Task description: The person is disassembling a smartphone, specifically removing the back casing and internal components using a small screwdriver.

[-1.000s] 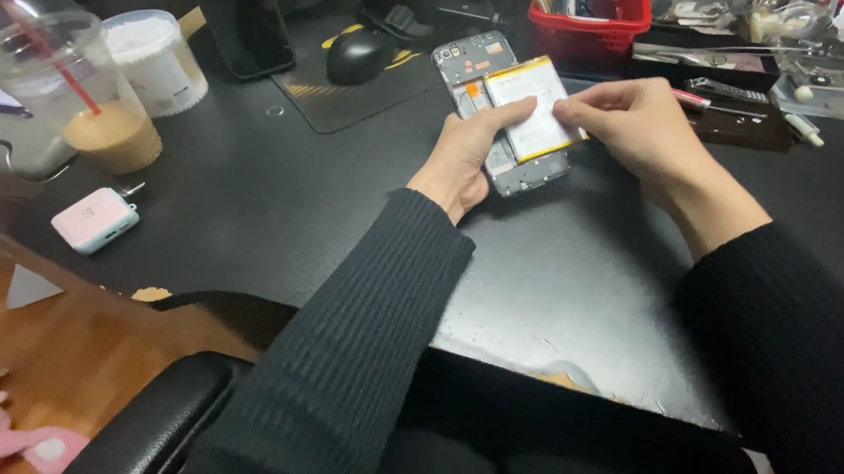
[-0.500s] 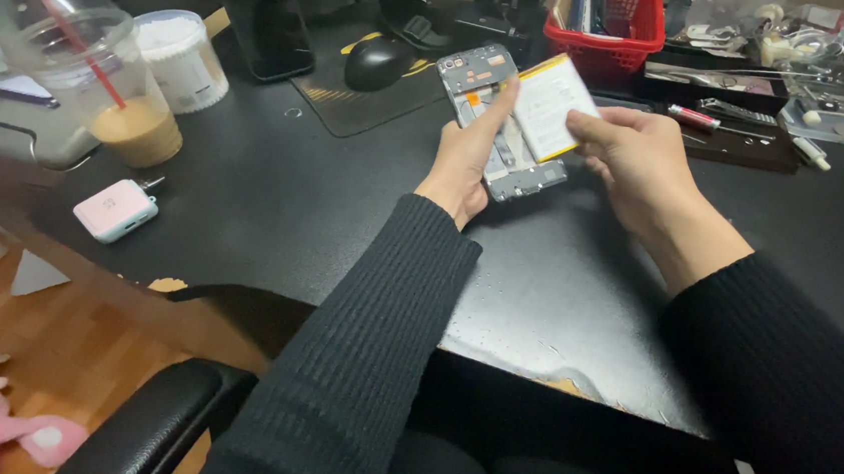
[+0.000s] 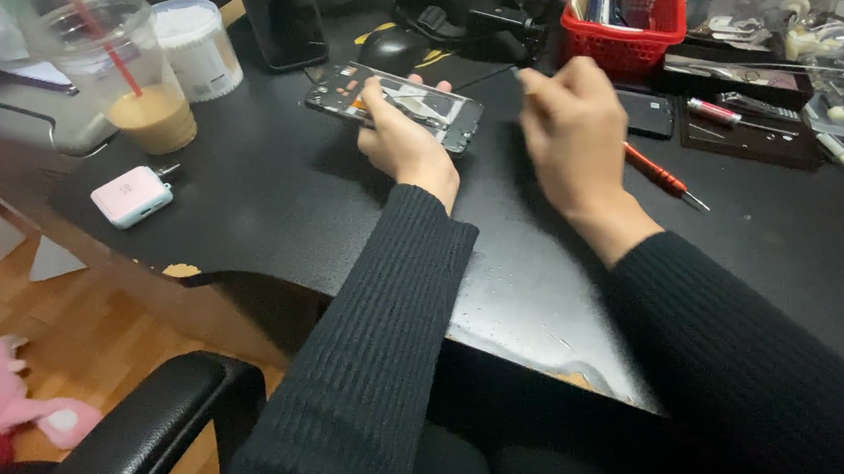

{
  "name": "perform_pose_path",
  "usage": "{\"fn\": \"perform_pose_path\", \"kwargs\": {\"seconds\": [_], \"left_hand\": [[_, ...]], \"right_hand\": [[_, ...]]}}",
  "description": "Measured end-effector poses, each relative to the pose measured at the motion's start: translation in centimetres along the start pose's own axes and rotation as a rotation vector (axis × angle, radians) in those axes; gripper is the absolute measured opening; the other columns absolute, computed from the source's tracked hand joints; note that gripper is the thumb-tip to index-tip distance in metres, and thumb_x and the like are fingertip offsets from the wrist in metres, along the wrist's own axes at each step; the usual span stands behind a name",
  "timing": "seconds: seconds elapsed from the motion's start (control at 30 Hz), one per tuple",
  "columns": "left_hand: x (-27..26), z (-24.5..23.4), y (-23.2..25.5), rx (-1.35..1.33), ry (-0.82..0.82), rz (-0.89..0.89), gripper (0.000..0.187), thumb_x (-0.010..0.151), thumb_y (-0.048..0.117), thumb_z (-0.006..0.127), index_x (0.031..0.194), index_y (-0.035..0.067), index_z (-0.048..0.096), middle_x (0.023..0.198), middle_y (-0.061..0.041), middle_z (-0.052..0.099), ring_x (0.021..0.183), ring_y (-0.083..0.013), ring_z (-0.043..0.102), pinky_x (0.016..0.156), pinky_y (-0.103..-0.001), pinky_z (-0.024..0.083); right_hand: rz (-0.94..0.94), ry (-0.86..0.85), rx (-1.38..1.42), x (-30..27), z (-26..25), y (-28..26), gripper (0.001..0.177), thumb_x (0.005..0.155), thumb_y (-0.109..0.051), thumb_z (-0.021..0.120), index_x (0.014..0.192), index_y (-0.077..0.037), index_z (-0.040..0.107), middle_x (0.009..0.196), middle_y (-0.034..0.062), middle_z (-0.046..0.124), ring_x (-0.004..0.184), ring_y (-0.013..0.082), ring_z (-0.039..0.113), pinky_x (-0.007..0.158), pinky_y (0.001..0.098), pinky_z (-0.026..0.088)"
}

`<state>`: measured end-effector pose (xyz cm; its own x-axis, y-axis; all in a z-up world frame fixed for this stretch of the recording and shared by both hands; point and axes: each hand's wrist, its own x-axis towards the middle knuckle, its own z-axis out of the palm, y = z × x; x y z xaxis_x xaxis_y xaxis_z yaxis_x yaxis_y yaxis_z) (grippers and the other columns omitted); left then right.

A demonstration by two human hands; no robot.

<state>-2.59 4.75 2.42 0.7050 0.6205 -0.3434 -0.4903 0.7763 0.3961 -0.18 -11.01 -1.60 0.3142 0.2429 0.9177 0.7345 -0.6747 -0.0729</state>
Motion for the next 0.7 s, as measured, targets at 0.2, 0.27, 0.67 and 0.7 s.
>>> {"fn": "perform_pose_path", "kwargs": {"seconds": [0.2, 0.27, 0.67, 0.7], "left_hand": [[0.1, 0.1, 0.7, -0.099, -0.001, 0.101, 0.043, 0.086, 0.028, 0.059, 0.107, -0.01, 0.063, 0.095, -0.024, 0.07, 0.064, -0.0361, 0.068, 0.054, -0.044, 0.054], [0.2, 0.2, 1.0, -0.162, 0.013, 0.08, 0.045, 0.086, 0.032, 0.056, 0.102, -0.009, 0.063, 0.097, -0.023, 0.07, 0.069, -0.0394, 0.069, 0.062, -0.049, 0.055], [1.2, -1.0, -1.2, -0.1, -0.281, 0.064, 0.071, 0.099, 0.05, 0.052, 0.144, -0.004, 0.043, 0.123, -0.031, 0.057, 0.109, -0.0426, 0.067, 0.087, -0.052, 0.066], [1.3, -0.9, -0.9, -0.1, -0.278, 0.064, 0.071, 0.099, 0.05, 0.052, 0.144, -0.004, 0.043, 0.123, -0.031, 0.057, 0.109, -0.0426, 0.067, 0.087, -0.052, 0.066]], "right_hand": [[-0.259, -0.21, -0.307, 0.4, 3.6, -2.4, 0.01, 0.096, -0.005, 0.064, 0.086, -0.002, 0.064, 0.085, 0.0108, 0.049, 0.077, 0.029, 0.05, 0.068, 0.0416, 0.036], [-0.201, -0.296, -0.348, 0.5, 4.8, -2.4, 0.015, 0.094, -0.013, 0.061, 0.08, -0.007, 0.064, 0.089, 0.009, 0.051, 0.085, 0.0298, 0.051, 0.071, 0.0425, 0.037], [-0.03, -0.475, -0.246, -1.0, 7.5, -1.5, 0.017, 0.086, -0.018, 0.069, 0.085, -0.003, 0.075, 0.105, 0.0103, 0.055, 0.092, 0.0326, 0.057, 0.071, 0.0455, 0.049], [-0.031, -0.478, -0.244, -0.5, 6.8, -1.8, 0.017, 0.086, -0.018, 0.069, 0.085, -0.003, 0.075, 0.105, 0.0103, 0.055, 0.092, 0.0326, 0.057, 0.071, 0.0455, 0.049]]}}
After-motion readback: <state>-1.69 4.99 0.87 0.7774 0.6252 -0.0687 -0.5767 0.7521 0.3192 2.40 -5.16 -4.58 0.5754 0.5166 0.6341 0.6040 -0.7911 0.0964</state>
